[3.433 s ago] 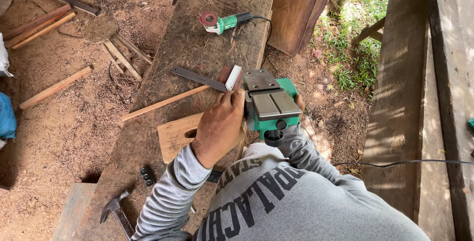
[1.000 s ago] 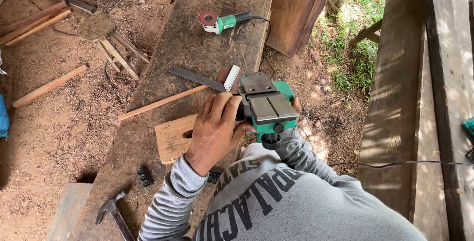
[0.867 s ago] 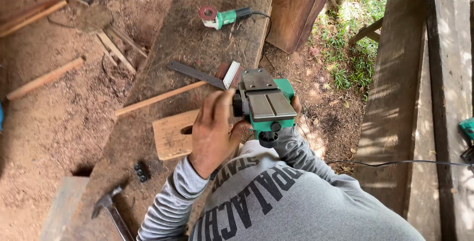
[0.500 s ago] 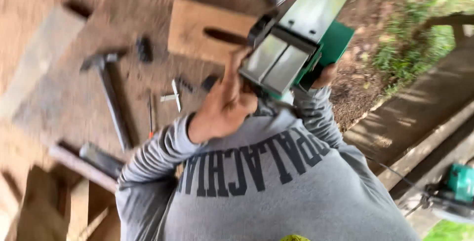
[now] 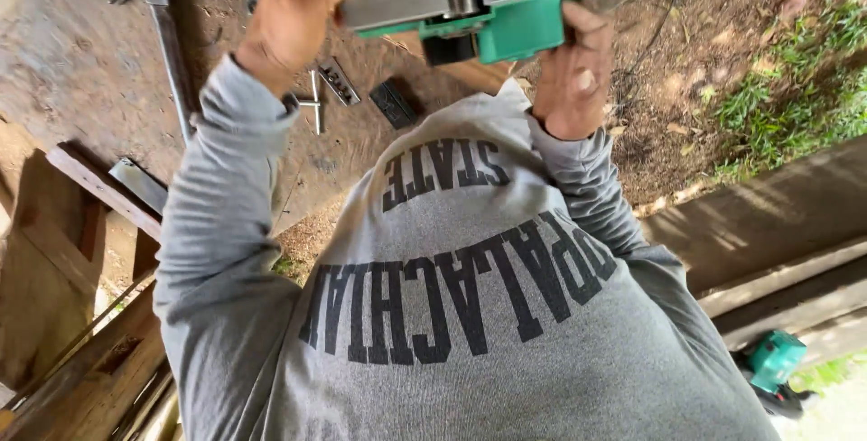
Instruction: The recorder is maintaining or assembling parts of a handheld electric power planer at a workbench.
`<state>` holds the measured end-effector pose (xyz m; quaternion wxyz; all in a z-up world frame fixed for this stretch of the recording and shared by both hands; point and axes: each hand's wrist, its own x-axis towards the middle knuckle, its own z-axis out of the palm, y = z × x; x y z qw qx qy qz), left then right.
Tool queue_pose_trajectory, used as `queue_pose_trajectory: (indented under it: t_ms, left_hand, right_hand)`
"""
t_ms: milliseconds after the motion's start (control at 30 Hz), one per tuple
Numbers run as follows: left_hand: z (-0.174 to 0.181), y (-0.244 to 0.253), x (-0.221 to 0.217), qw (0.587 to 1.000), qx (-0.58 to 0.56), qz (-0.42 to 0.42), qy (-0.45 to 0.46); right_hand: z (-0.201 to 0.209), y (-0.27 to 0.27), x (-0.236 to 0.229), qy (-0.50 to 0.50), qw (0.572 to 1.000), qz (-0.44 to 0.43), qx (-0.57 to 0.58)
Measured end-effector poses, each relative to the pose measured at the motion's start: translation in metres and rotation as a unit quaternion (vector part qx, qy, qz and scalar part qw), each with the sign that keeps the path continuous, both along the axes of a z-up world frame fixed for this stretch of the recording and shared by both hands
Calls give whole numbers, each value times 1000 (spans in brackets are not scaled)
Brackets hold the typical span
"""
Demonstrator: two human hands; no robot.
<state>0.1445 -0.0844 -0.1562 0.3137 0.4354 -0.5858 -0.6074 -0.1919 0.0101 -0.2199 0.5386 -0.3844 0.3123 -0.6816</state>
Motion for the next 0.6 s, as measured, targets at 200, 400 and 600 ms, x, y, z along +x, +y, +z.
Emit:
queue_pose_trajectory:
  t_ms: [200,400,600]
  left_hand:
    - [-145,-60,39,964,-213,-108,-114]
    - [-29,-81,-10,979,-53,-182,72]
    - [-36,-72,-4,985,-53,-120,-108]
  right_hand:
    - [8,22,-11,-67,990,119,39]
    - [-40,54,-29,-25,994,100,24]
    - [-52,61,-36,129,979,133,91]
